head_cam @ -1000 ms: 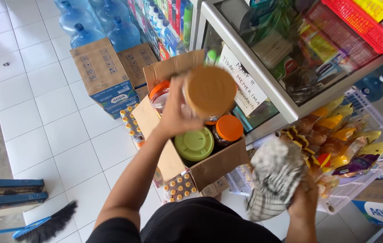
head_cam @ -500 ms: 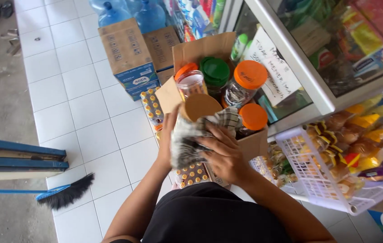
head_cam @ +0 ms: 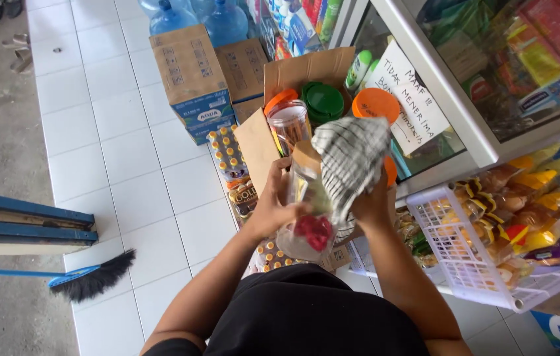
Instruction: Wiping down plastic food jars with a cloth and organizing them in a grocery store.
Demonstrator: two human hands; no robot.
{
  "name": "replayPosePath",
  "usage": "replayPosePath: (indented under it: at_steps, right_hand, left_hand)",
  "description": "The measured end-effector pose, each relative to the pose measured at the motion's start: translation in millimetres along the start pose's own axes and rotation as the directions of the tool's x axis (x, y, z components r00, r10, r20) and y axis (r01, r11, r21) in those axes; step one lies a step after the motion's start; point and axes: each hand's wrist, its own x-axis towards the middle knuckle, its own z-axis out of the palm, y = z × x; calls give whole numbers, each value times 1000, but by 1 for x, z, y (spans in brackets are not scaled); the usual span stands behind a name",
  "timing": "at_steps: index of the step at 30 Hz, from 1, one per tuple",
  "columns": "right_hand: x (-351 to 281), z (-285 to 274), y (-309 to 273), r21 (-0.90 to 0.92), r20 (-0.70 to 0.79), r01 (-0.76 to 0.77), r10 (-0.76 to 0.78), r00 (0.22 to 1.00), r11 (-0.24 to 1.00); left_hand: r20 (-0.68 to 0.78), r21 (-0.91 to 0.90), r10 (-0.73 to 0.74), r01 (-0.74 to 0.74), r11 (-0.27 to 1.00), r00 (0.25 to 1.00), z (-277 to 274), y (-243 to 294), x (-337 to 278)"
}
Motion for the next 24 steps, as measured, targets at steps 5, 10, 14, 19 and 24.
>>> replayPosePath:
  at_steps: [5,10,14,19,24]
  right_hand:
    - [7,-16,32,221,-14,-157,164,986,962]
    - [15,-15,30,438,24,-306,329,944,846]
    - [9,13,-10,184,-38,-289,301,953,939]
    - [1,35,-55,-4,6,75,-75,997,997]
    - [-73,13,-6,4,128,83,-83,988,997]
  left_hand:
    - [301,-393,-39,161,905,953,-7,-20,4]
    - [286,-548,-349,451,704,892,-9,-38,-1]
    - [-15,10,-108,108,994,994,13,-14,-11]
    - [-120,70,227,-220,973,966,4,-59,-3]
    - [-90,-466,-105,52,883,990,-13,-80,-12]
